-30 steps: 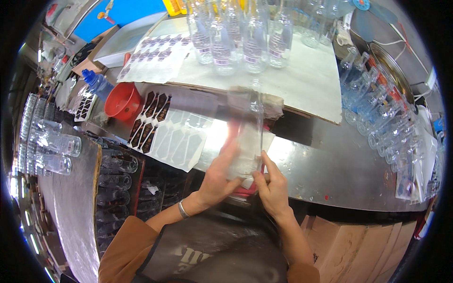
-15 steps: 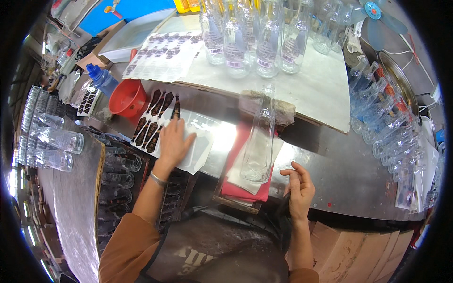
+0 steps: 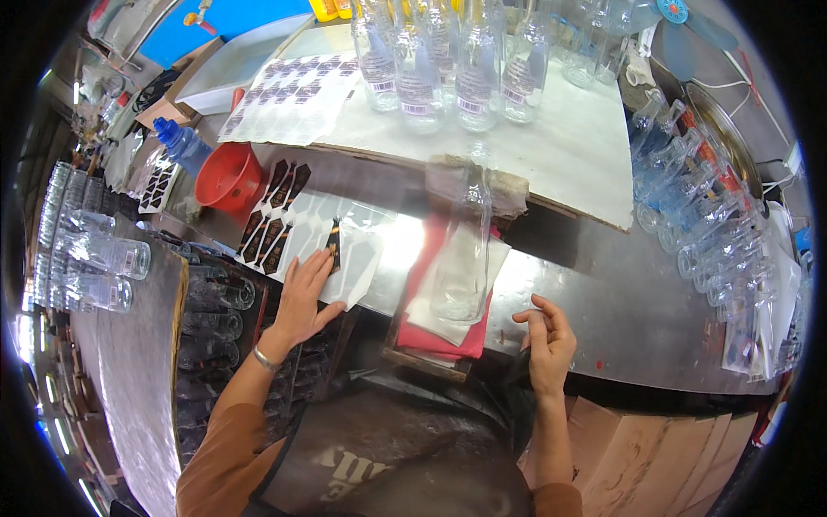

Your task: The person repeatedly picks clear plastic bottles from a table, places each on a red pad, applies a label to the bottle, smooths it with a black card, and sets the labeled bottle aside. The process is repeated for multiple bottles.

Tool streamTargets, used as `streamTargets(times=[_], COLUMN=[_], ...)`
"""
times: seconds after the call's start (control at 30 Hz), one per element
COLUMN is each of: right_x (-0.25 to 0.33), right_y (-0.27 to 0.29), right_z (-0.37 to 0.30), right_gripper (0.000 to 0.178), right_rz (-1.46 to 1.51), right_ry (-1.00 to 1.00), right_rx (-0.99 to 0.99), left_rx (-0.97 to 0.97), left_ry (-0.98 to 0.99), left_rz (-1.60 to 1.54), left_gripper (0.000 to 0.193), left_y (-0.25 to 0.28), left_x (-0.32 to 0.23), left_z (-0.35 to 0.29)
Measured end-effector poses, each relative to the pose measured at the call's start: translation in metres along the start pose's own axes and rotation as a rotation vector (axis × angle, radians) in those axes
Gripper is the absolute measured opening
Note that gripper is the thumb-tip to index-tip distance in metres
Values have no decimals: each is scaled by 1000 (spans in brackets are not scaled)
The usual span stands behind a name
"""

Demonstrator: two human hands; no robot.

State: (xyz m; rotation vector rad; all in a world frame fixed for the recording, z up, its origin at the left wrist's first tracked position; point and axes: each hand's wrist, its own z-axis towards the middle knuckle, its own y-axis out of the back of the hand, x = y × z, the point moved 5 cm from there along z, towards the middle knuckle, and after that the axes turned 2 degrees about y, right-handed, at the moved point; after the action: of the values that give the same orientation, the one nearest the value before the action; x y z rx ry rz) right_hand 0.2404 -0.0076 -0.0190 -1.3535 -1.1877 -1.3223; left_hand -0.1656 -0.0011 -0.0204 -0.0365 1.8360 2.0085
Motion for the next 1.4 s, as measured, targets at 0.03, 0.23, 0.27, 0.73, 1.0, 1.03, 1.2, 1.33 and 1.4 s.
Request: streamTargets(times=[0.03,0.23,0.27,0.73,1.0,1.03,1.2,1.33,1.4], right_x=[-4,-6,0,43,40,38,41,45,47], right_y=[3,-2,-8,-59,-69,-70,-71,-69,-68], right_z=[-2,-3,-1,-3,-8,-8,-7,-7,-7], right_gripper=[28,25,25,70,67,67,67,67,68], right_rz=[-3,0,11,-500,-507,-488,-467,-519,-554], right_ry=[-3,-8,5,422,416,415,371,435,431], right_rx=[1,31,46,276,231,229,252,228,235], left_rx=[10,-59,-104,-107,-290,-298,-126,-46,-85], left_ry=[0,-5,-10,602,-427,-534,-598,-597,-580], left_rz=[7,12,2,-1209,-500,-373,-212,-364,-480], left_gripper=[79,79,68,26,22,23,21,22,34], left_y=[-1,-3,0,19,80,79,51,59,53], left_x=[-3,-3,-4,-24,-165,-176,-178,-178,-166], left_z=[-8,-25,-22,3,126,127,113,112,120])
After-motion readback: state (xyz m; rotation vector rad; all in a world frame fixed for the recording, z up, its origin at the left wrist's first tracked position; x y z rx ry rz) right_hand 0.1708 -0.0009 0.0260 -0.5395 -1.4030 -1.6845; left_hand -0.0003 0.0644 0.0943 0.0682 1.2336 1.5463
